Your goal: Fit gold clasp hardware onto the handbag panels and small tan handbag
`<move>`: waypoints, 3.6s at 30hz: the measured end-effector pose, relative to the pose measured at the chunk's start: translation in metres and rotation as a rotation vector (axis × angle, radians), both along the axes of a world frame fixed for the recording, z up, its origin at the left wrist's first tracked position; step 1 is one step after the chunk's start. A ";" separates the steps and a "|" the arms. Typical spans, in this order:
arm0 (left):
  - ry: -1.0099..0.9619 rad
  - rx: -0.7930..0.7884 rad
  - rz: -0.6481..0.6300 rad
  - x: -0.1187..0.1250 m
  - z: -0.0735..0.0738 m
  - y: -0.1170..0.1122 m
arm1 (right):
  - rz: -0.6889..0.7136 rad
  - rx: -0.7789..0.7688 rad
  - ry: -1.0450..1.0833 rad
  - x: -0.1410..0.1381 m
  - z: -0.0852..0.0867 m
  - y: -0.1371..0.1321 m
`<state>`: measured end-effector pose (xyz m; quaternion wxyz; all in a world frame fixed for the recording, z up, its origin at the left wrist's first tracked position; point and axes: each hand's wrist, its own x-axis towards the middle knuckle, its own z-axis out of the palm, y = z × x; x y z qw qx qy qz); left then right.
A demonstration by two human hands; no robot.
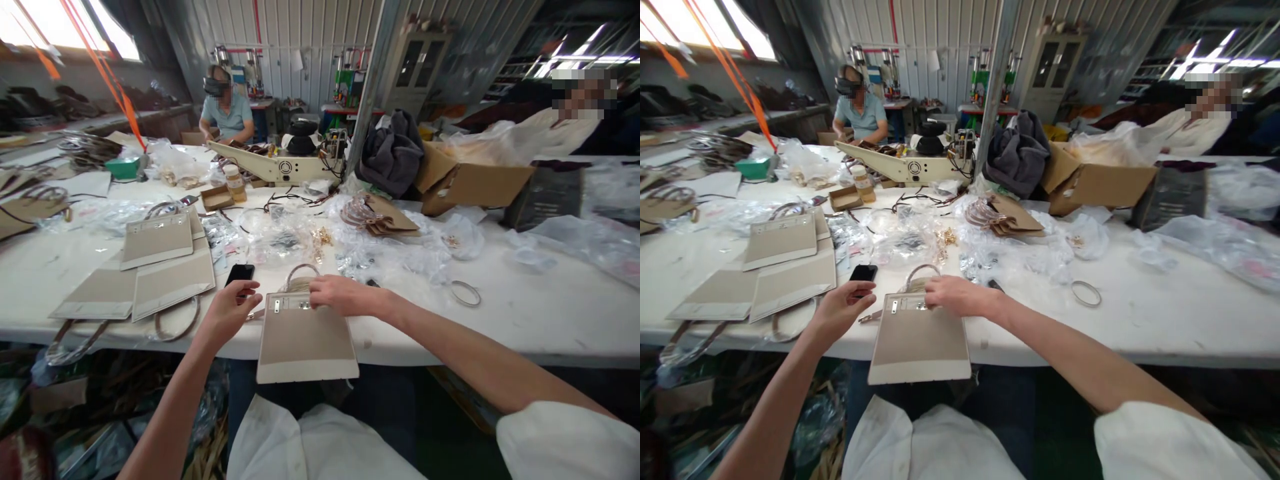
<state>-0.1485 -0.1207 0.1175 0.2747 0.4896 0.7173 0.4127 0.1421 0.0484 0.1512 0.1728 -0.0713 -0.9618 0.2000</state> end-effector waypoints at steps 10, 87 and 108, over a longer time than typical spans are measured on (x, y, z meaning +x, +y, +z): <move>0.122 0.084 -0.272 0.089 0.007 0.031 | -0.619 -0.460 0.418 0.063 -0.023 -0.006; 0.215 0.123 -0.325 0.139 -0.050 0.074 | -0.556 -0.277 0.247 0.041 -0.067 -0.038; 0.266 -0.134 -0.367 0.132 -0.025 0.098 | -0.992 -0.500 0.738 0.139 -0.084 -0.017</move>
